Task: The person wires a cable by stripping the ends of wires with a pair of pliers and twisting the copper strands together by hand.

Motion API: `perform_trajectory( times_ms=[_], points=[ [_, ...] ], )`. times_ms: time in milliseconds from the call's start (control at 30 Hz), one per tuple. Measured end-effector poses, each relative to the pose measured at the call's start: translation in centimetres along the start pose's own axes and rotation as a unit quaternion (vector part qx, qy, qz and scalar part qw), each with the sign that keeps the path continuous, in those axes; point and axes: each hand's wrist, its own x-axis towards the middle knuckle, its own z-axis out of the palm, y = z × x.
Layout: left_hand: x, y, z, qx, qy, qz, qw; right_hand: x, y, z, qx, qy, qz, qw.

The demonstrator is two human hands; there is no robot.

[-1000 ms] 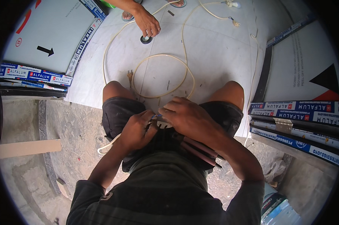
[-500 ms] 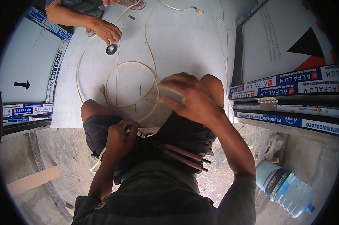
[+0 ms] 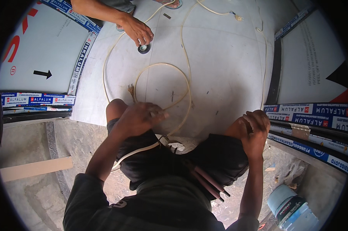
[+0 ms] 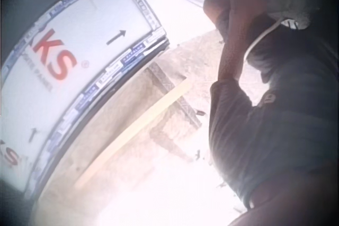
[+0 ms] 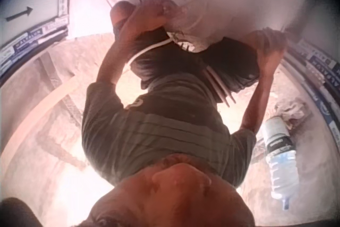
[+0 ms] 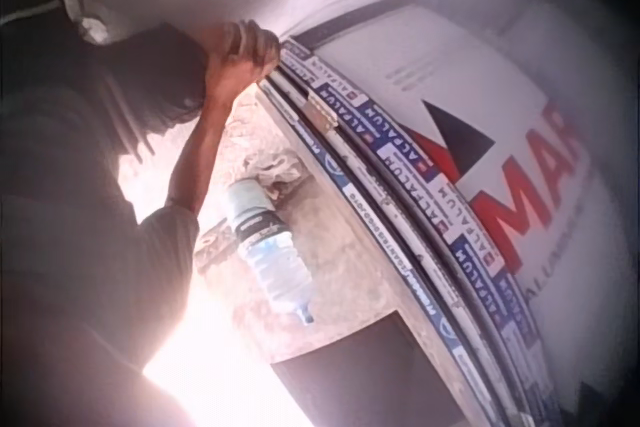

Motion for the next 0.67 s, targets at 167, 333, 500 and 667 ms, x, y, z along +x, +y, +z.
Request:
perform_trajectory(
  times_ms=[167,333,500,667],
  points=[
    [16.1,-10.9,-1.6,0.198,0.221,0.031,0.955,-0.8,0.2,-0.5,0.003,0.024,0.015,1.0],
    [25.4,-18.3,-2.9,0.299,0.286,-0.08,0.907,-1.0,0.2,-1.0,0.018,0.033,0.006,0.999],
    [26.7,-18.4,-0.4,0.242,0.248,-0.174,0.922,-2.0,1.0,-2.1,-0.023,0.043,0.009,0.999],
    [24.0,-19.0,-0.8,-0.032,0.181,-0.026,0.983,-1.0,1.8,-1.4,0.105,0.07,0.065,0.99]
  ],
)
